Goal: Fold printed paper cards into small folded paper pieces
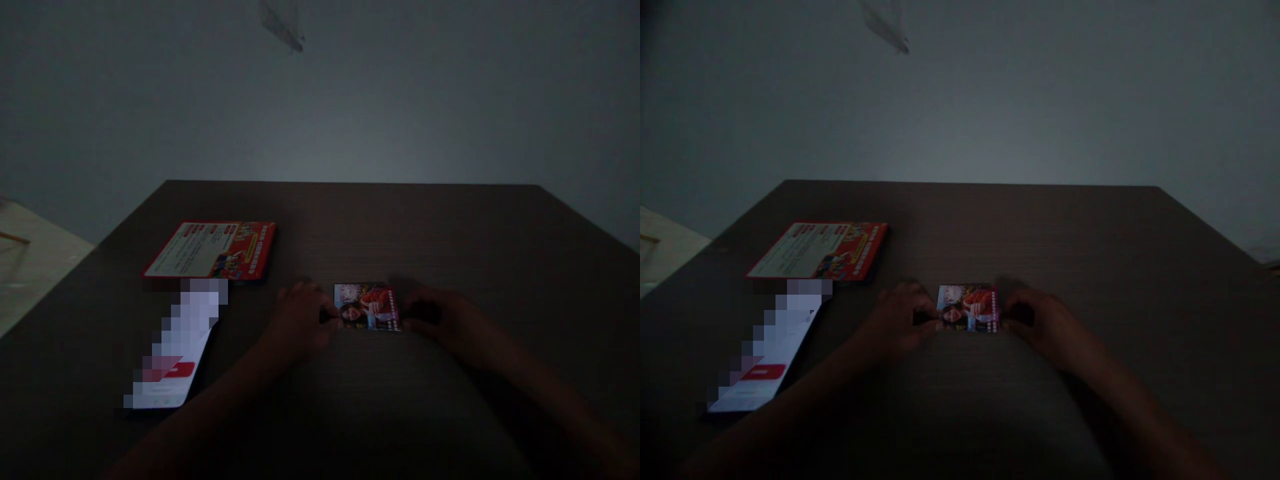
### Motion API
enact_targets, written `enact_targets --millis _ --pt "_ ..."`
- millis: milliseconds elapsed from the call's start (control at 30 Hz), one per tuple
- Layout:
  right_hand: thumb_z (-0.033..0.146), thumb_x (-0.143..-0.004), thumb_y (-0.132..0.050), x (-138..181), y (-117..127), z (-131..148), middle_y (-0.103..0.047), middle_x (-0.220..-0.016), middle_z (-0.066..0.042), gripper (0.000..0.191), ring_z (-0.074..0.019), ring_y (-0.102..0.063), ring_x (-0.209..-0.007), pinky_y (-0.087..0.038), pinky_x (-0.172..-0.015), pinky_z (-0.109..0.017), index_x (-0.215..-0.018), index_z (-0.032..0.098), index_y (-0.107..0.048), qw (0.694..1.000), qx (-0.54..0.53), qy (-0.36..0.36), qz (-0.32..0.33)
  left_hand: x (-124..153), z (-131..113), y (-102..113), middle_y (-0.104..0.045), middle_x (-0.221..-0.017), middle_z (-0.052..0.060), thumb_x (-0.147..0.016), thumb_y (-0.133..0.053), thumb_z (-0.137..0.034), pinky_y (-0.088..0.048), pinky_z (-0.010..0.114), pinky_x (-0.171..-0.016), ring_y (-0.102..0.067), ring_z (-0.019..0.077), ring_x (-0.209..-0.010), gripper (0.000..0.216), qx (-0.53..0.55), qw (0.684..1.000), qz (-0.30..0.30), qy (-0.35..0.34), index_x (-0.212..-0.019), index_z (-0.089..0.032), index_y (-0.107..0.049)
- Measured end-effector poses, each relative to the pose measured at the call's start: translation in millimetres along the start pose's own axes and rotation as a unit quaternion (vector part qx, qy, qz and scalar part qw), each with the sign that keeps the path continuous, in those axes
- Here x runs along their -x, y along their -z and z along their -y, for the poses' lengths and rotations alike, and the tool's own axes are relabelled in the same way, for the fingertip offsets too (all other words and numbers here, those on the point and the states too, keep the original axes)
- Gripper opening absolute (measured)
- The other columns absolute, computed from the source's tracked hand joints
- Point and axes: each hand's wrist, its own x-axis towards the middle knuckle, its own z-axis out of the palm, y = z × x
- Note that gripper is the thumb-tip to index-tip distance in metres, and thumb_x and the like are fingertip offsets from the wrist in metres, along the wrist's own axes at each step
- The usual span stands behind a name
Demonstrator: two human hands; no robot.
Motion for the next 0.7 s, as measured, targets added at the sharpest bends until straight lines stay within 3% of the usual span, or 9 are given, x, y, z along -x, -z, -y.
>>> enact_targets --millis 333,500,700 --pt "0.038 -0.083 -0.054 -6 -6 7 -0.070 -0.092 -0.004 0.027 -0.0200 -0.066 -0.080 -0.052 -0.070 -0.032 -0.103 0.021 -0.059 0.994 -0.089 0.027 -0.056 0 2 -7 -0.060 -0.090 0.003 -0.071 -0.068 -0.031 -0.035 0.036 -0.077 -0.052 0.0231 -0.092 0.014 0.020 0.999 -0.036 -0.001 -0.081 -0.022 -0.064" --pt "0.035 -0.077 -0.062 -10 -17 4 -0.068 -0.082 -0.001 0.044 -0.0183 -0.065 -0.071 -0.052 -0.067 -0.032 -0.117 0.022 -0.053 0.988 -0.119 0.019 -0.098 2 0 -9 -0.059 -0.091 0.003 -0.071 -0.068 -0.025 -0.036 0.037 -0.078 -0.052 0.0223 -0.091 0.015 0.040 0.997 -0.063 -0.018 -0.082 -0.020 -0.059" --pt "0.032 -0.078 -0.063 -11 -21 0 -0.066 -0.081 -0.002 0.045 -0.0177 -0.064 -0.074 -0.052 -0.072 -0.033 -0.119 0.019 -0.051 0.977 -0.181 0.029 -0.105 5 -7 -12 -0.056 -0.083 0.002 -0.070 -0.069 -0.023 -0.040 0.033 -0.072 -0.052 0.0187 -0.080 0.020 0.087 0.989 -0.117 -0.024 -0.077 -0.018 -0.051"
